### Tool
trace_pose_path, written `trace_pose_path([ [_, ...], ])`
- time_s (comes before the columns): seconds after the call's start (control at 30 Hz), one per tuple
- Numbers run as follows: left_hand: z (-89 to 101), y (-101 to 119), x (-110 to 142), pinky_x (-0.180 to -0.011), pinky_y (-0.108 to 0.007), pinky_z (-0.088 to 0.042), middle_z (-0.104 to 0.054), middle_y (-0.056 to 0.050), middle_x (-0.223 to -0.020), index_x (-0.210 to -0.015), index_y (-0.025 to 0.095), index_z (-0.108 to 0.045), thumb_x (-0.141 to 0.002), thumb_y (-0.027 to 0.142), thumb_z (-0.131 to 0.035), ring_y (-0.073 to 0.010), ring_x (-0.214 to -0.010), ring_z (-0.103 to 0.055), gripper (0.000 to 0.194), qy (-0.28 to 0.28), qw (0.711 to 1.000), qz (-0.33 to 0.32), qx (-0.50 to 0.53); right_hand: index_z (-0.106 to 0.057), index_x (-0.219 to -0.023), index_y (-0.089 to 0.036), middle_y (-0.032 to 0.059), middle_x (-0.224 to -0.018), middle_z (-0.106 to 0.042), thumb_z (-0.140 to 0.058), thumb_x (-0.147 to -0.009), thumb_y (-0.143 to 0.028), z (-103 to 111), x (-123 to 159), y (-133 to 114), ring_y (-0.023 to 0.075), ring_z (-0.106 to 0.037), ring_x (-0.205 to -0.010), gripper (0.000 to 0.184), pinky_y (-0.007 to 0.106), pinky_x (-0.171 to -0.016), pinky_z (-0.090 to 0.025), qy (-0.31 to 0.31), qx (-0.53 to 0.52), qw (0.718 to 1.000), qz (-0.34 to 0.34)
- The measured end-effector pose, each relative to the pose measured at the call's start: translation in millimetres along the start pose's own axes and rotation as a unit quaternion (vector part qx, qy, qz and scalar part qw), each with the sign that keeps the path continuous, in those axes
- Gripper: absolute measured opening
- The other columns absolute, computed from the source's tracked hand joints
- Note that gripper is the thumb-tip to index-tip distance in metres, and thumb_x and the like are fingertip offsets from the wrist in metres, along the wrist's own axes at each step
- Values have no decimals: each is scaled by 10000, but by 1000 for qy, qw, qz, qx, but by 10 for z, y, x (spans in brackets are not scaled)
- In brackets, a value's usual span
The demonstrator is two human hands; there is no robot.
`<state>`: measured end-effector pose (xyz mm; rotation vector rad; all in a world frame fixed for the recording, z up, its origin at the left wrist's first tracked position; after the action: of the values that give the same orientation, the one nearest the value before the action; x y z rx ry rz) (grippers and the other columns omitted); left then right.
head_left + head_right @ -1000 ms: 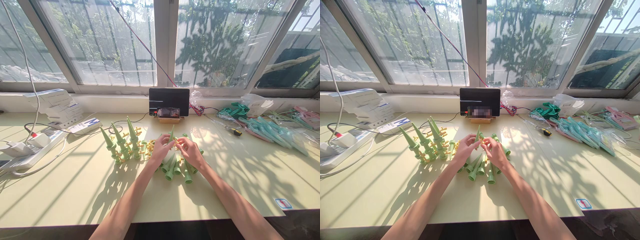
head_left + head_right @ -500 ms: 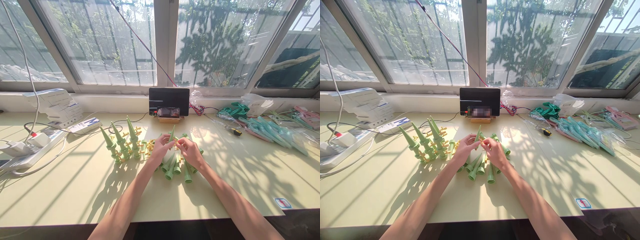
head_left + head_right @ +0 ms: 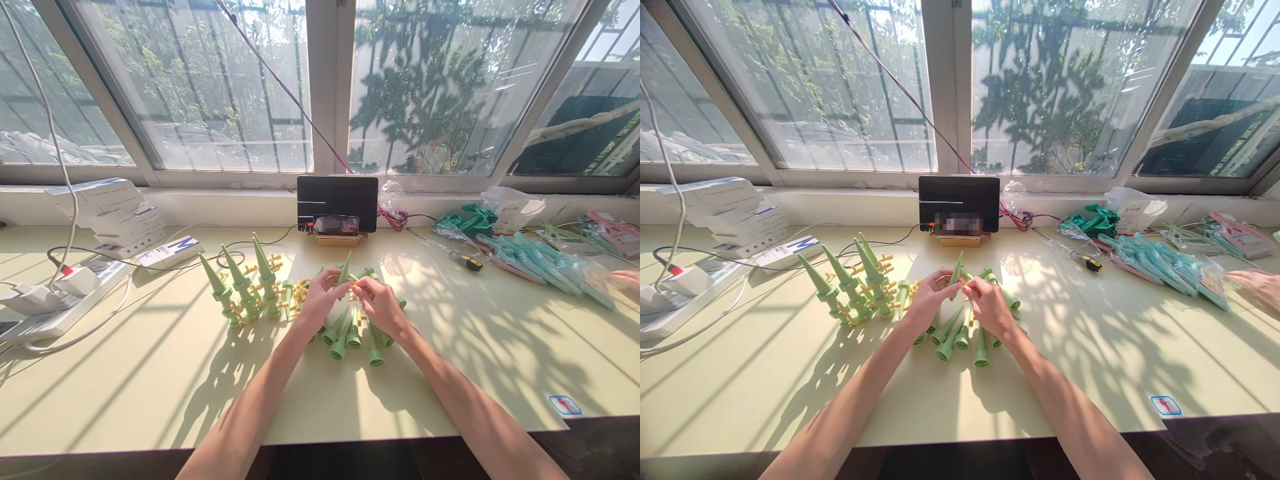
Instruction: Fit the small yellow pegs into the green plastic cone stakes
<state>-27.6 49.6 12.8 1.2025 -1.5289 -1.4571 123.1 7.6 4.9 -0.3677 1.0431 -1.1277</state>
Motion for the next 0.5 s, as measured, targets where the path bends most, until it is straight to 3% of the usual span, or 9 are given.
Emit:
trace_pose_path([
  [0.23, 6, -26, 0, -652, -286, -426, -699, -82, -947, -946, 184, -672, -719, 346, -815, -201, -901, -591, 314, -8, 1000, -8, -4, -488, -739, -208, -43, -581, -393, -440, -1002, -330, -8, 9, 0, 117, -314, -524, 294, 261, -529, -277, 6, 15, 1000, 20],
  [0.5, 2, -32, -3, -657, -288, -422, -700, -73, -949, -953, 191, -667, -721, 326, -807, -196, -884, -593, 302, -16, 1000, -10, 1, -402, -695, -226, -41, -570, -350, -399, -1021, -308, -17, 7, 25, 129, -292, -527, 336, 287, -528, -268, 5, 28, 999, 29],
])
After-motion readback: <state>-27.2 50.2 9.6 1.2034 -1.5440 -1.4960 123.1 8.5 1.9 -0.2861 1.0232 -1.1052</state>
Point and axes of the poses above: each hand's wrist, its own x-axis away from the middle knuckle, its own z-axis out of the back of the hand, y = z × x, the point moved 3 cm from there along -x, towards the middle knuckle
